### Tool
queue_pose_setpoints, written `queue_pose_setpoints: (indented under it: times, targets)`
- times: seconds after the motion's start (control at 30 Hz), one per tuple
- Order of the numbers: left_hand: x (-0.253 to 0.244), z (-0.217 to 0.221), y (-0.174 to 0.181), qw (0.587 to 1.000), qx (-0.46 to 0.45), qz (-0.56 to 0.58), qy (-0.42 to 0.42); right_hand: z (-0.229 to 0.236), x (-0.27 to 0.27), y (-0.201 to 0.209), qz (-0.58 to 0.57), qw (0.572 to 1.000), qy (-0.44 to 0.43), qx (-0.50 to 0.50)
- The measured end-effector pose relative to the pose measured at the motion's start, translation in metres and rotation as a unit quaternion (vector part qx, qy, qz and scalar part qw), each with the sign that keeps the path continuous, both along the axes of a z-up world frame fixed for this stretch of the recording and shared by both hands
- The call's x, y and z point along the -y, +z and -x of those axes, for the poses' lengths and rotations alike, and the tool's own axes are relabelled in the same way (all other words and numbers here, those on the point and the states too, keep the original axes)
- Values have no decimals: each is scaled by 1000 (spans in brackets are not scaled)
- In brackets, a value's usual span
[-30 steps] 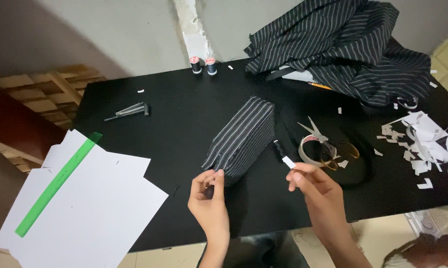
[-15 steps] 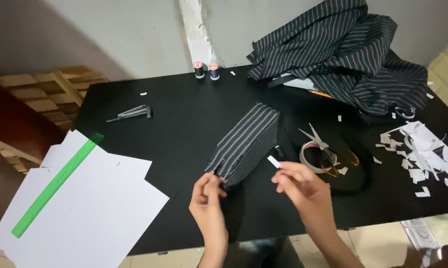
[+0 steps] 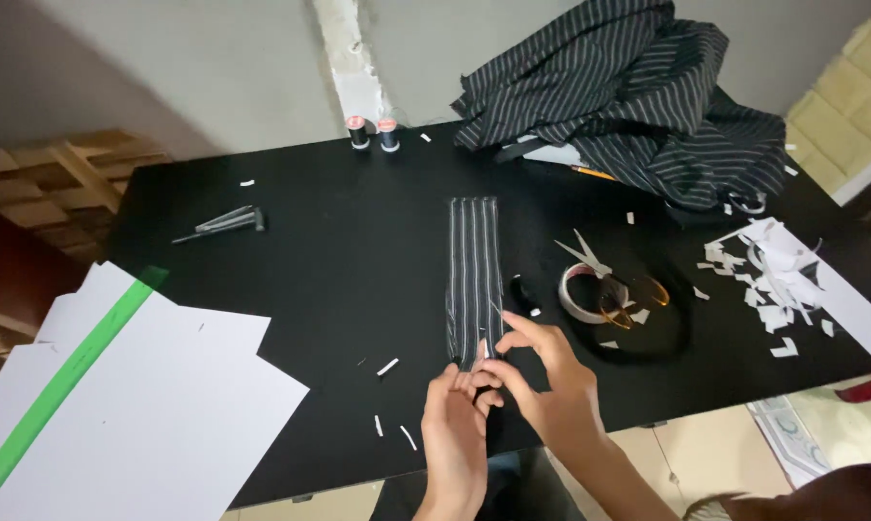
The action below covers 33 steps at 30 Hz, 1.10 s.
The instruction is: Assembling a small striped pouch by applying adhesive tape and folding the material
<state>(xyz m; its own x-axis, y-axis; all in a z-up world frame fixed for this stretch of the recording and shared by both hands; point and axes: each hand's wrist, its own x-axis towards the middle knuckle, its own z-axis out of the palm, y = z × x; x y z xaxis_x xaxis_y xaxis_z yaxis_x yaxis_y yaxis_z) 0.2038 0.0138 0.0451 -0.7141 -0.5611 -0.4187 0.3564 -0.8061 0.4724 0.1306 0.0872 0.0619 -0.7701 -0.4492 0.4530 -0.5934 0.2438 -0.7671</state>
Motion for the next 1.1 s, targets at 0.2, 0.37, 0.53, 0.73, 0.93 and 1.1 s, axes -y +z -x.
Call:
queue_pose_setpoints:
  times: [0.2,0.37,0.53,0.73,0.93,1.1]
  targets:
    - [-10,2,8,998,23,54,-2,-2,-7,8,47,997,26,-53]
    - [-14,5,-12,998,8,36,45,-3,-6,-4,41,997,-22,-68]
    - [-15,3,14,998,45,30,4,-8,-6,15,44,997,-26,54]
    - [-18,10,-22,997,-11,75,34,-2,-7,-1,59,996,3,-61]
    - [-18,7,0,992,83,96,21,-9,-3,2,63,993,-95,13]
    - [-19,22,-17,990,67,87,90,-8,0,-3,123,987,-45,93]
